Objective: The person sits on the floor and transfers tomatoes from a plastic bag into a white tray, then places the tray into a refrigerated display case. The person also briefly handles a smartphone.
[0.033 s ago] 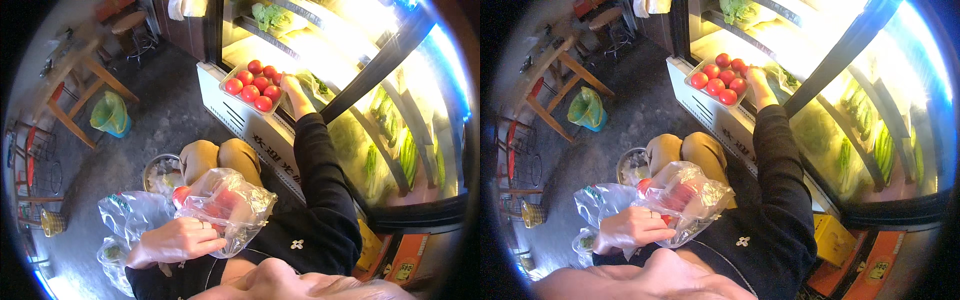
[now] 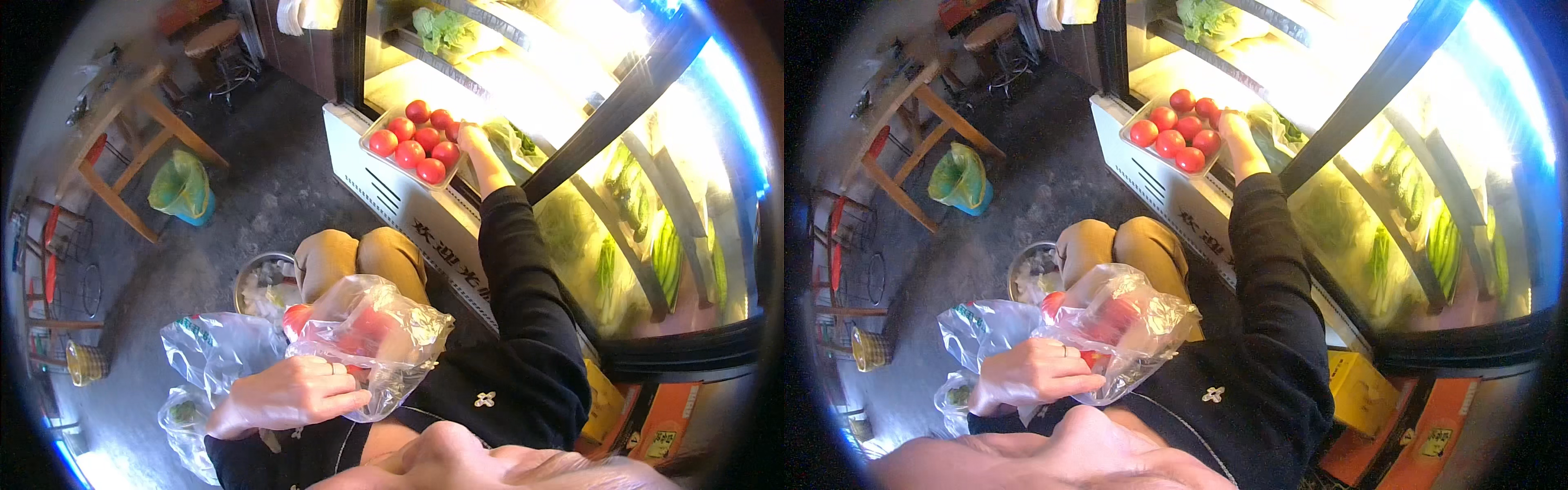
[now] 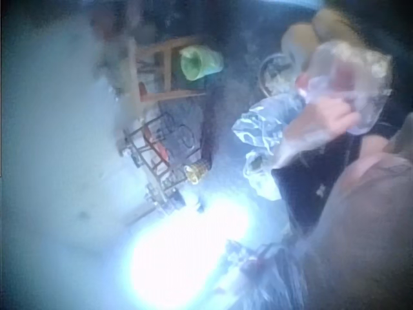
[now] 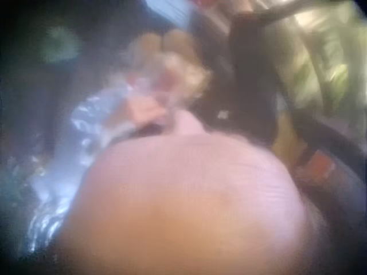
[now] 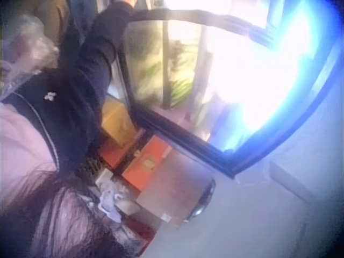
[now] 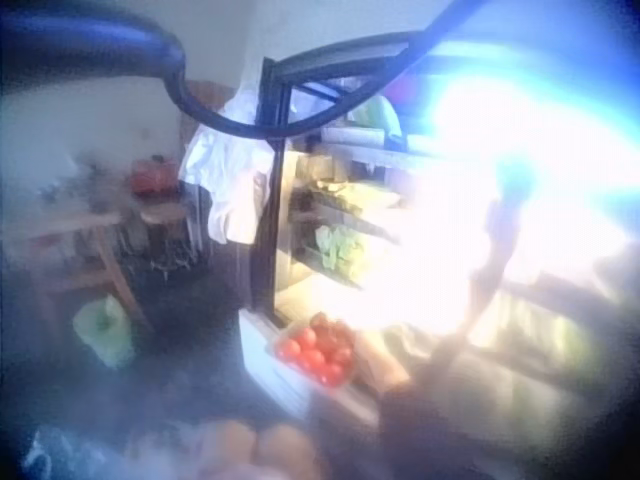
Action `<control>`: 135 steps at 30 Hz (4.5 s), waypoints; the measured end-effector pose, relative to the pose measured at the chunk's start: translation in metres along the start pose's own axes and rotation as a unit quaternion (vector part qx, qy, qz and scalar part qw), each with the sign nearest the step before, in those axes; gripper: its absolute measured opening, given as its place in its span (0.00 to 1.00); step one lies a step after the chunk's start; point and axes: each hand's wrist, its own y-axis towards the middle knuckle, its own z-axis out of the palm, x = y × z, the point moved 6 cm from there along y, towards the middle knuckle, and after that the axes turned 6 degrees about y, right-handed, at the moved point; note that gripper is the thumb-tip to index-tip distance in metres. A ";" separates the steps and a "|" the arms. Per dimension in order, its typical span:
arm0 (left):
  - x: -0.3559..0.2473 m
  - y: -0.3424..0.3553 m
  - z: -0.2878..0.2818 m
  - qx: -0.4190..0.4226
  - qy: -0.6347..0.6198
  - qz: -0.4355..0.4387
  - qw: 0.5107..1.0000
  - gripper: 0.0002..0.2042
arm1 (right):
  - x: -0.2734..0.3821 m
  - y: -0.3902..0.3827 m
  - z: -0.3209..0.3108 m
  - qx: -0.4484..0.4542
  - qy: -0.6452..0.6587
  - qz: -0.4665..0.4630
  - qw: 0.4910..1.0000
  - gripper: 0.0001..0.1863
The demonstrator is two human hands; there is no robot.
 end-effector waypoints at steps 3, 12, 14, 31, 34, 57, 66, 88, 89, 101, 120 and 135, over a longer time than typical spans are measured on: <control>-0.005 -0.005 0.001 -0.002 0.002 -0.003 1.000 0.16 | 0.000 -0.004 0.002 -0.033 0.060 -0.024 0.997 0.23; -0.020 -0.016 -0.003 -0.021 0.057 -0.019 0.998 0.12 | 0.134 -0.144 -0.113 -0.087 0.466 -0.224 0.851 0.16; -0.024 -0.016 -0.006 0.012 0.075 -0.017 0.997 0.15 | 0.179 -0.246 -0.175 0.008 0.593 -0.358 0.721 0.11; -0.091 -0.035 0.008 -0.038 0.120 0.017 0.992 0.09 | 0.226 -0.490 -0.148 0.380 0.102 -0.652 0.648 0.12; -0.097 -0.033 0.006 -0.053 0.118 0.062 0.990 0.08 | 0.243 -0.493 -0.162 0.325 0.220 -0.633 0.667 0.13; -0.101 -0.031 0.005 -0.110 0.074 0.119 0.984 0.10 | 0.248 -0.467 -0.112 0.395 0.321 -0.508 0.694 0.19; -0.087 -0.023 0.001 -0.093 0.060 0.115 0.987 0.11 | 0.218 -0.447 -0.096 0.507 0.483 -0.413 0.582 0.28; -0.013 -0.029 -0.001 -0.085 -0.022 -0.011 0.996 0.20 | 0.060 -0.085 -0.064 -0.041 0.670 -0.013 0.741 0.30; -0.009 -0.032 0.000 -0.092 -0.025 -0.009 0.995 0.20 | 0.040 -0.064 -0.051 -0.116 0.594 0.027 0.796 0.32; 0.017 -0.024 -0.009 -0.198 0.038 -0.078 0.976 0.18 | 0.057 0.003 -0.003 -0.097 0.205 0.026 0.973 0.45; 0.022 -0.057 -0.010 -0.400 -0.030 -0.183 0.898 0.26 | 0.062 -0.010 -0.007 -0.149 0.398 -0.260 0.867 0.22; -0.002 -0.051 -0.012 -0.300 0.002 -0.139 0.944 0.14 | 0.209 -0.255 -0.192 0.228 0.607 -0.405 0.645 0.14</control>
